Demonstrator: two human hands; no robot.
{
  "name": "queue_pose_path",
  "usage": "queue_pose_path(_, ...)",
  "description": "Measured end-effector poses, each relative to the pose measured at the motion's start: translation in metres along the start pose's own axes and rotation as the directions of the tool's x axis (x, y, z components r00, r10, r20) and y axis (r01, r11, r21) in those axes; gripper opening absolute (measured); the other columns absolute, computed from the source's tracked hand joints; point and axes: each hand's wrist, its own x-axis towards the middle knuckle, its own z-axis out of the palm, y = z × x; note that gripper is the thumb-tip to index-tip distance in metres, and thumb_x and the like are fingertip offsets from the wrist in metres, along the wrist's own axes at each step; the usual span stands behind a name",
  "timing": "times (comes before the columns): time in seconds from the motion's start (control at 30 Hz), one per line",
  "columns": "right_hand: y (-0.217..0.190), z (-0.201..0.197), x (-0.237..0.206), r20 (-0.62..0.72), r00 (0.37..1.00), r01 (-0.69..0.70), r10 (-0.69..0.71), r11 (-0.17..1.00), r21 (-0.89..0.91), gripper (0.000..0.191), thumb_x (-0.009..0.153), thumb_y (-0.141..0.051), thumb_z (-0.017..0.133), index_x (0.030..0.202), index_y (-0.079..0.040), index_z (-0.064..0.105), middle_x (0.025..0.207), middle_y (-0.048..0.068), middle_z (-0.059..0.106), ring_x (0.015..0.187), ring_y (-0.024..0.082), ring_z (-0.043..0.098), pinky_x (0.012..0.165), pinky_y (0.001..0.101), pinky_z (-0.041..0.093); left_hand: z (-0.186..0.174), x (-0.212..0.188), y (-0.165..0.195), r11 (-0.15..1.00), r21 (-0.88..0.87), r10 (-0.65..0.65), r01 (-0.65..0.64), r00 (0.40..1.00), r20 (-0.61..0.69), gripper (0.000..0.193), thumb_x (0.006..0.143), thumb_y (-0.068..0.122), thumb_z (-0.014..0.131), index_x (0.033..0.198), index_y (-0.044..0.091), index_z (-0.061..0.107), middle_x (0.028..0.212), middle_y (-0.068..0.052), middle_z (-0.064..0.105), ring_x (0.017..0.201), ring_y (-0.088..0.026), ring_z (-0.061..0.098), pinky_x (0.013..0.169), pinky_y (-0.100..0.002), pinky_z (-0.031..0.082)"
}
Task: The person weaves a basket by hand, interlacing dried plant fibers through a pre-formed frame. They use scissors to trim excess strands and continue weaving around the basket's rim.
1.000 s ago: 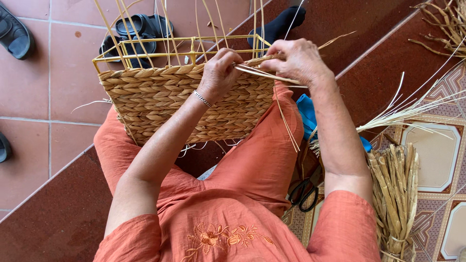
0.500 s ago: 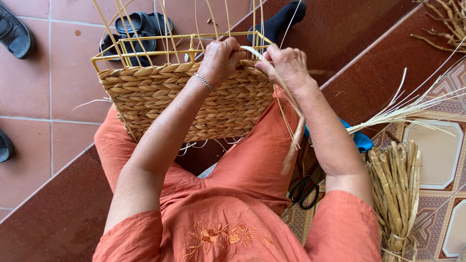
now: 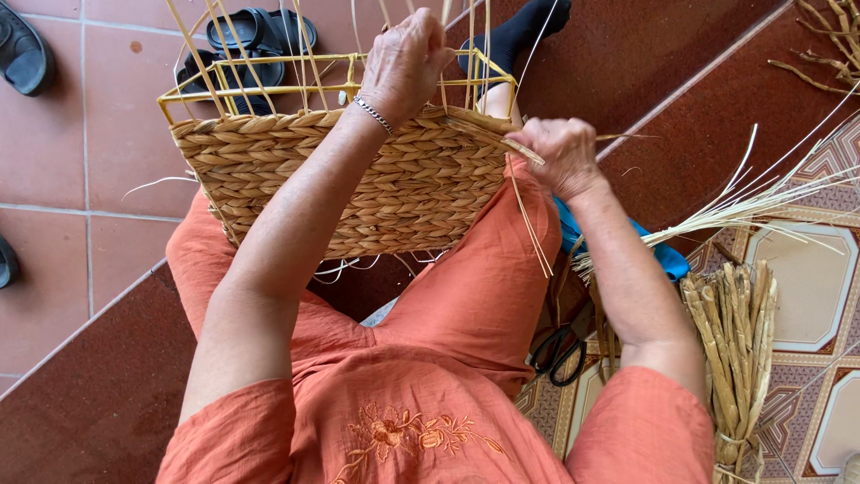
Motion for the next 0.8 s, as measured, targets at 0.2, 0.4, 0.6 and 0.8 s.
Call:
queue_pose_path(0.2,0.003,-0.003,-0.011,0.149,0.958,-0.283,0.244,0.888,0.362,0.031,0.105,-0.044,0.064,0.096,-0.016,0.075,0.072,0.002,0.068,0.066,0.02,0.069,0.06,0.037,0.055,0.014,0.011,-0.018,0.955,0.165,-0.268,0.248,0.957,0.115,0.027,0.091,0.028,0.083,0.09,0.011,0.061,0.076,-0.007,0.072,0.069,-0.02,0.072,0.064,-0.036,0.059)
queue_pose_path(0.4,0.001,-0.042,-0.017,-0.271,0.957,-0.116,0.103,0.993,-0.034,0.037,0.111,-0.048,0.06,0.112,-0.014,0.073,0.108,0.006,0.067,0.105,0.028,0.059,0.092,0.047,0.046,0.021,0.01,-0.015,0.955,0.195,-0.252,0.223,0.958,0.138,0.042,0.087,0.035,0.085,0.105,0.009,0.057,0.083,-0.01,0.072,0.074,-0.025,0.073,0.065,-0.04,0.059)
queue_pose_path(0.6,-0.042,-0.028,-0.004,-0.37,0.907,0.213,-0.2,0.977,-0.006,0.039,0.096,-0.035,0.075,0.12,-0.008,0.062,0.105,0.009,0.06,0.099,0.027,0.057,0.086,0.0434,0.049,0.015,-0.001,0.026,0.957,0.274,-0.119,0.097,0.991,0.064,0.043,0.094,0.031,0.082,0.114,0.008,0.053,0.102,-0.015,0.068,0.071,-0.029,0.07,0.059,-0.042,0.056)
queue_pose_path(0.8,-0.041,-0.025,0.001,-0.313,0.928,0.22,-0.201,0.975,0.027,0.032,0.093,0.001,0.072,0.121,-0.007,0.059,0.1,0.01,0.061,0.093,0.029,0.062,0.083,0.0412,0.053,-0.023,-0.028,0.063,0.993,0.024,0.117,-0.114,0.977,-0.177,0.015,0.103,0.011,0.072,0.113,0.008,0.061,0.118,-0.013,0.066,0.081,-0.021,0.075,0.062,-0.035,0.057)
